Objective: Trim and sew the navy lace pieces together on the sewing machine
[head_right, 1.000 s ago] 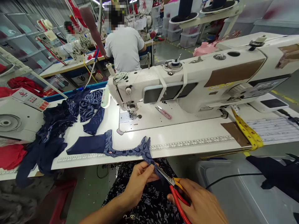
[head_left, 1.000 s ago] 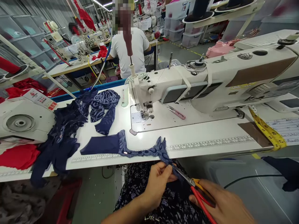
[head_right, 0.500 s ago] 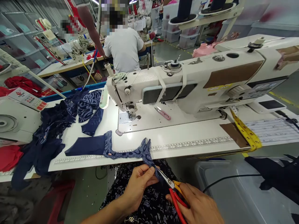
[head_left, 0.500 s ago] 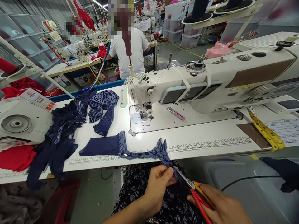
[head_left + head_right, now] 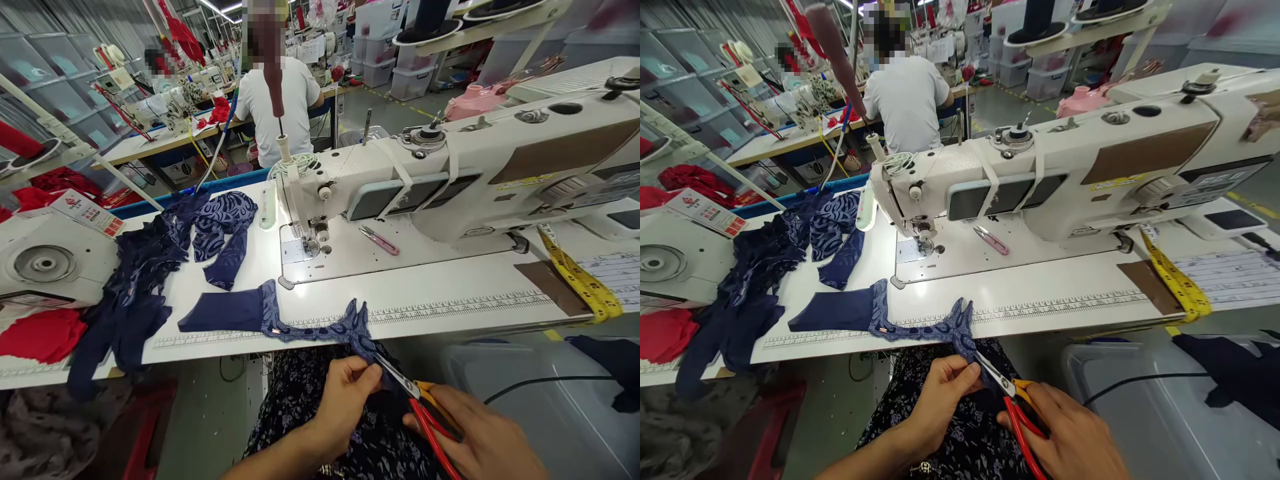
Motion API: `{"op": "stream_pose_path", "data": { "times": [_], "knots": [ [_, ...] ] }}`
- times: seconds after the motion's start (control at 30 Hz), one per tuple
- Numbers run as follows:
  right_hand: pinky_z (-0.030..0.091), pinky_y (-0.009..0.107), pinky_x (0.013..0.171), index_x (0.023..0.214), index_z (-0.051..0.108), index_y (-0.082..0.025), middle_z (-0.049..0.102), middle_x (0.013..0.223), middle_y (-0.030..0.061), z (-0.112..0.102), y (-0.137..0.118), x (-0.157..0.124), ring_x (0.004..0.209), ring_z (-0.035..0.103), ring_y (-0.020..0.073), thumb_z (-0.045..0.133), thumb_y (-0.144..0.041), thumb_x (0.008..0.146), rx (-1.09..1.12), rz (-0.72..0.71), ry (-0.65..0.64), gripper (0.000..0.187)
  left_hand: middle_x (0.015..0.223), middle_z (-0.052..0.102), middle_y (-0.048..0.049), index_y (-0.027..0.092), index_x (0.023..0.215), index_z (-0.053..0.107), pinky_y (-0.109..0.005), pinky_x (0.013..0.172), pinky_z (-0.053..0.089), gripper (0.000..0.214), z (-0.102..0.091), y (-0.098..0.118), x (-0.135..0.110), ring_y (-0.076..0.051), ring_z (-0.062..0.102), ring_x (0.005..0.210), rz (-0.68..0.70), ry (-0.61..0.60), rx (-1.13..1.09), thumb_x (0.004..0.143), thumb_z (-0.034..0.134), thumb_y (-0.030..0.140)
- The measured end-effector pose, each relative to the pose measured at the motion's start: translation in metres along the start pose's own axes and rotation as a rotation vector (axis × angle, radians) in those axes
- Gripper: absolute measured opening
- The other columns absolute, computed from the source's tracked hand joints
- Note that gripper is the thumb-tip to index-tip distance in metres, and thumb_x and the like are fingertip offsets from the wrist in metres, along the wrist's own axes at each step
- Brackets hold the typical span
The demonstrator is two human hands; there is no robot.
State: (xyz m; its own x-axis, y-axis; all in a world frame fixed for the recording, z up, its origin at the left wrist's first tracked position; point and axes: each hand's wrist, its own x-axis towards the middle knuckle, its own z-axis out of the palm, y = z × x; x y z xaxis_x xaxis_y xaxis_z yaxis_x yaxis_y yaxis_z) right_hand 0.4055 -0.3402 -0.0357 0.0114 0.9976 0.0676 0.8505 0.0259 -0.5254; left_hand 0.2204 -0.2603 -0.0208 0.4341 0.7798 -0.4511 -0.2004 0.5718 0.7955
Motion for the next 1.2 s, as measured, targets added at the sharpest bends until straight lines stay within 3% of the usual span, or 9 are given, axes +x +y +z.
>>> {"op": "stream_pose_path", "data": {
  "times": [0.1, 0.17, 0.4, 0.57, 0.7, 0.9, 1.03, 1.2],
  "knots": [
    [0.051, 0.021, 0.051, 0.088, 0.064, -0.03, 0.073, 0.081, -0.0031, -0.001, 0.001, -0.002, 0.065, 0.07, 0.0146, 0.055, -0.062, 0.088, 0.029, -0.006, -0.008, 0.034, 0.09, 0.073, -0.0086, 0.013, 0.096, 0.075, -0.036, 0.086, 0.052, 0.047, -0.001, 0.007, 0.002, -0.02, 0.067, 0.083, -0.025, 0.009, -0.04, 0.072, 0.08, 0.052],
    [0.052, 0.02, 0.051, 0.088, 0.065, -0.03, 0.073, 0.08, -0.0031, -0.001, 0.001, -0.004, 0.065, 0.07, 0.0145, 0.054, -0.061, 0.089, 0.028, -0.006, -0.005, 0.033, 0.094, 0.073, -0.011, 0.013, 0.101, 0.074, -0.036, 0.084, 0.054, 0.051, -0.001, 0.01, 0.003, -0.021, 0.069, 0.083, -0.044, 0.031, -0.064, 0.072, 0.08, 0.054],
    [0.05, 0.022, 0.045, 0.093, 0.064, -0.028, 0.074, 0.089, -0.001, 0.007, -0.005, -0.009, 0.072, 0.072, 0.0167, 0.054, -0.061, 0.088, -0.073, 0.006, 0.089, 0.034, 0.097, 0.075, -0.013, 0.012, 0.096, 0.076, -0.033, 0.086, 0.052, 0.044, 0.002, 0.007, 0.003, -0.022, 0.069, 0.088, -0.038, 0.051, -0.092, 0.075, 0.079, 0.05],
    [0.051, 0.021, 0.048, 0.096, 0.065, -0.028, 0.074, 0.09, -0.0005, 0.015, -0.008, -0.013, 0.078, 0.072, 0.0167, 0.052, -0.061, 0.09, 0.0, 0.052, 0.054, 0.036, 0.096, 0.075, -0.0129, 0.012, 0.096, 0.076, -0.036, 0.088, 0.051, 0.043, 0.005, 0.004, 0.001, -0.023, 0.069, 0.089, -0.034, 0.059, -0.109, 0.075, 0.079, 0.05],
    [0.05, 0.022, 0.048, 0.087, 0.064, -0.028, 0.073, 0.081, -0.0013, 0.017, -0.01, -0.014, 0.069, 0.071, 0.016, 0.049, -0.063, 0.09, 0.046, 0.11, 0.008, 0.038, 0.093, 0.074, -0.0129, 0.012, 0.095, 0.076, -0.038, 0.091, 0.051, 0.046, 0.004, 0.004, 0.002, -0.024, 0.069, 0.091, -0.043, 0.072, -0.109, 0.073, 0.08, 0.052],
    [0.051, 0.025, 0.049, 0.097, 0.065, -0.029, 0.075, 0.091, 0.0003, 0.012, -0.017, -0.01, 0.076, 0.072, 0.0193, 0.048, -0.066, 0.088, 0.037, 0.184, 0.008, 0.041, 0.094, 0.074, -0.0126, 0.012, 0.094, 0.077, -0.04, 0.095, 0.049, 0.044, 0.009, 0.005, 0.001, -0.024, 0.069, 0.091, -0.038, 0.057, -0.083, 0.075, 0.079, 0.051],
    [0.053, 0.025, 0.057, 0.092, 0.064, -0.029, 0.074, 0.087, -0.0002, 0.018, -0.018, -0.011, 0.073, 0.071, 0.0181, 0.046, -0.066, 0.089, 0.136, 0.241, -0.037, 0.041, 0.095, 0.074, -0.0128, 0.011, 0.092, 0.077, -0.04, 0.098, 0.048, 0.042, 0.011, 0.004, 0.0, -0.024, 0.069, 0.092, -0.032, 0.026, -0.094, 0.076, 0.078, 0.049],
    [0.047, 0.025, 0.05, 0.08, 0.06, -0.027, 0.065, 0.065, -0.0025, 0.023, -0.018, -0.017, 0.053, 0.061, 0.0153, 0.046, -0.066, 0.089, 0.191, 0.291, -0.109, 0.042, 0.099, 0.074, -0.0149, 0.011, 0.096, 0.074, -0.042, 0.091, 0.051, 0.049, 0.009, 0.006, 0.006, -0.027, 0.07, 0.093, -0.127, 0.038, -0.217, 0.068, 0.084, 0.05]
  ]
}}
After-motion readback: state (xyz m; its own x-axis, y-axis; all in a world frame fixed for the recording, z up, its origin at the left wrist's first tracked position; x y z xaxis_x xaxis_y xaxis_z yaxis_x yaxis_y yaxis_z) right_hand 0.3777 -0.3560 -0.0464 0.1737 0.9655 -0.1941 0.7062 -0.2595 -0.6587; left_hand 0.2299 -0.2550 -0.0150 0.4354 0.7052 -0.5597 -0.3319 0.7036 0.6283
